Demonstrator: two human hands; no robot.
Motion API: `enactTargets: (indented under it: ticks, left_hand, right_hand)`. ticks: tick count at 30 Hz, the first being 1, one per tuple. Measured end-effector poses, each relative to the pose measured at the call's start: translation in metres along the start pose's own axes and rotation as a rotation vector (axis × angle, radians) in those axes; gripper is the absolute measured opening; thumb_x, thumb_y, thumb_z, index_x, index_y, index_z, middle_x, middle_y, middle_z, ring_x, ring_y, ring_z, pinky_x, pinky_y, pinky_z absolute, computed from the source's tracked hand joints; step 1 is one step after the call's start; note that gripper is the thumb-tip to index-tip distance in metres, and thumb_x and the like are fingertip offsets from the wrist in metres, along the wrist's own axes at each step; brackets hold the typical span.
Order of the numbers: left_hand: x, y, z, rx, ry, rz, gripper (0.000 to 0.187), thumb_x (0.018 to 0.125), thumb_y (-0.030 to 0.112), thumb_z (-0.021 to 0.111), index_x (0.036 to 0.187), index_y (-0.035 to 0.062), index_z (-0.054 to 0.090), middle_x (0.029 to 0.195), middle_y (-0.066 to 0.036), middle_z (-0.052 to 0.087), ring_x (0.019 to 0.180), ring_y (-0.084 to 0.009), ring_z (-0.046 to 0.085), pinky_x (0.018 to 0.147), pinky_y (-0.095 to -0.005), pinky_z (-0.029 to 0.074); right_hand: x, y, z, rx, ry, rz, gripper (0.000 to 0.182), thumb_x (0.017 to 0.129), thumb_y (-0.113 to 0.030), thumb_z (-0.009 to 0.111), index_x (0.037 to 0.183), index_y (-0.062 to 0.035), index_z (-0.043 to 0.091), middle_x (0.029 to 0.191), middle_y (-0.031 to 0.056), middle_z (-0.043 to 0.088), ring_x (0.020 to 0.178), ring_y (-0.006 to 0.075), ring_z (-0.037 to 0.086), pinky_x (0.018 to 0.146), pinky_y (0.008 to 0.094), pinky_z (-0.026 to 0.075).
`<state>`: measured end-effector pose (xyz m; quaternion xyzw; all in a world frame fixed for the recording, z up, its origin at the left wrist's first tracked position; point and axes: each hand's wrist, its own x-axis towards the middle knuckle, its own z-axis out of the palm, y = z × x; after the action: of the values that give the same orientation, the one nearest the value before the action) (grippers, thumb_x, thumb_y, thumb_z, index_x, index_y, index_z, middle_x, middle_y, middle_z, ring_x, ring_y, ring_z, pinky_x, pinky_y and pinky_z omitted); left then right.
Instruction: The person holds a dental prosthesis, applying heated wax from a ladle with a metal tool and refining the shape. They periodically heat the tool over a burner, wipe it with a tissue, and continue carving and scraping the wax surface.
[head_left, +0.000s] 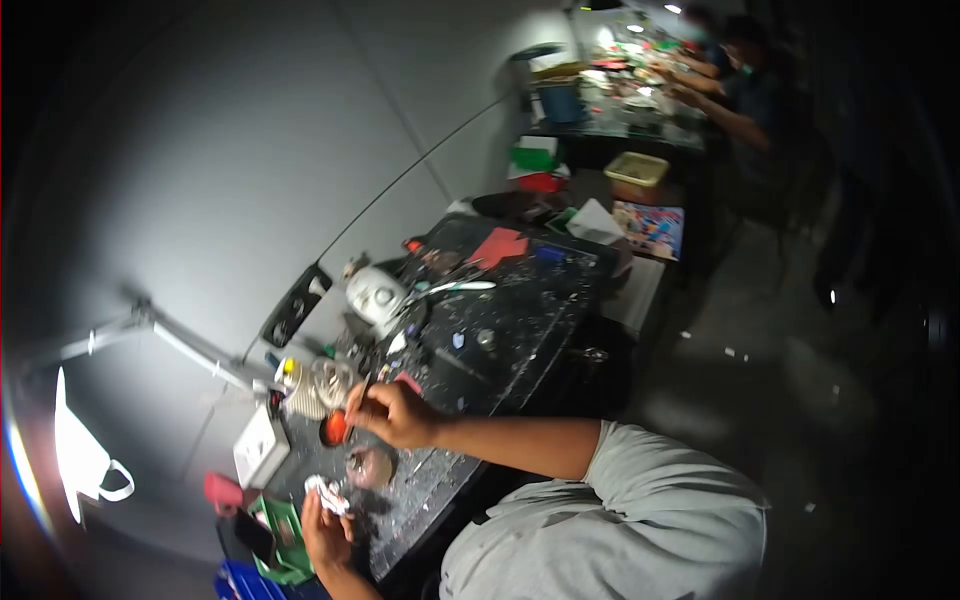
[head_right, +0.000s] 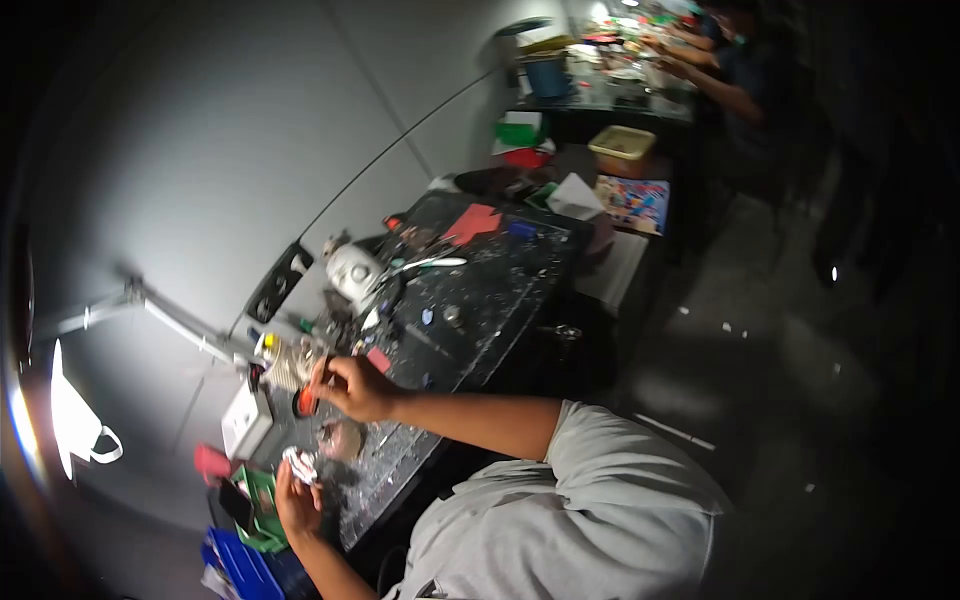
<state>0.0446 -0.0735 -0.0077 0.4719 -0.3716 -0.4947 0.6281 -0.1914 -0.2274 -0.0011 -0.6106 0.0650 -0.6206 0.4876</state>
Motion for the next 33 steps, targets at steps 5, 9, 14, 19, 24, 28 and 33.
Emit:
enactTargets:
  ticks: [5, 9, 14, 19, 24, 28, 33]
  left_hand:
    - [0.002, -0.003, -0.008, -0.090, 0.112, -0.018, 0.033, 0.102, 0.028, 0.051, 0.123, 0.0039, 0.056, 0.085, -0.007, 0.068, 0.052, -0.0178, 0.062, 0.033, -0.0245, 0.038]
    - [0.001, 0.001, -0.006, -0.105, 0.109, -0.041, 0.031, 0.102, 0.030, 0.050, 0.120, 0.0056, 0.057, 0.083, -0.008, 0.069, 0.050, -0.0179, 0.062, 0.033, -0.0248, 0.038]
    - [0.003, 0.001, -0.006, -0.051, 0.134, -0.086, 0.034, 0.102, 0.034, 0.049, 0.121, 0.0084, 0.059, 0.090, -0.007, 0.070, 0.049, -0.0152, 0.059, 0.031, -0.0238, 0.037]
    - [-0.001, 0.005, 0.000, -0.001, 0.091, -0.042, 0.038, 0.100, 0.027, 0.050, 0.125, -0.0016, 0.057, 0.087, -0.011, 0.066, 0.055, -0.0231, 0.061, 0.036, -0.0281, 0.039]
    - [-0.007, 0.016, 0.005, -0.001, 0.001, -0.040, 0.044, 0.100, 0.030, 0.050, 0.130, -0.0022, 0.055, 0.088, -0.008, 0.064, 0.048, -0.0186, 0.058, 0.041, -0.0264, 0.047]
    - [-0.005, 0.011, 0.003, 0.007, -0.077, -0.026, 0.043, 0.103, 0.031, 0.049, 0.127, -0.0046, 0.054, 0.076, -0.010, 0.064, 0.050, -0.0182, 0.060, 0.038, -0.0243, 0.043]
    - [-0.004, 0.011, 0.005, -0.003, -0.022, 0.016, 0.037, 0.103, 0.030, 0.050, 0.126, 0.0006, 0.051, 0.087, -0.010, 0.064, 0.056, -0.0173, 0.060, 0.045, -0.0260, 0.044]
  right_hand:
    - [0.002, -0.007, -0.004, -0.025, 0.024, -0.064, 0.009, 0.091, -0.006, 0.067, 0.091, -0.0009, 0.059, 0.082, 0.0057, 0.066, 0.076, 0.0108, 0.064, 0.070, 0.0283, 0.051]
    - [0.004, -0.007, -0.004, -0.020, 0.025, -0.062, 0.009, 0.089, -0.005, 0.067, 0.091, -0.0003, 0.059, 0.082, 0.0072, 0.066, 0.076, 0.0125, 0.065, 0.070, 0.0293, 0.051]
    - [0.001, -0.001, -0.004, 0.030, -0.004, 0.032, 0.011, 0.093, -0.009, 0.068, 0.098, -0.0011, 0.063, 0.084, 0.0008, 0.066, 0.074, 0.0028, 0.058, 0.065, 0.0224, 0.048]
    - [0.003, 0.000, -0.007, 0.017, -0.044, 0.081, 0.009, 0.095, -0.009, 0.065, 0.099, -0.0017, 0.062, 0.090, 0.0060, 0.070, 0.083, 0.0080, 0.066, 0.073, 0.0230, 0.052]
    - [0.004, -0.004, -0.006, 0.012, -0.033, 0.096, 0.009, 0.095, -0.009, 0.066, 0.097, -0.0017, 0.062, 0.085, 0.0022, 0.068, 0.074, 0.0028, 0.061, 0.065, 0.0189, 0.047]
    - [0.006, -0.006, -0.011, 0.010, -0.017, 0.117, 0.009, 0.095, -0.009, 0.066, 0.097, -0.0020, 0.062, 0.085, 0.0011, 0.067, 0.074, 0.0026, 0.059, 0.064, 0.0182, 0.046]
    - [0.010, -0.020, -0.014, -0.049, 0.089, 0.173, 0.006, 0.094, -0.009, 0.067, 0.097, -0.0039, 0.064, 0.079, -0.0033, 0.062, 0.068, 0.0014, 0.052, 0.060, 0.0176, 0.041]
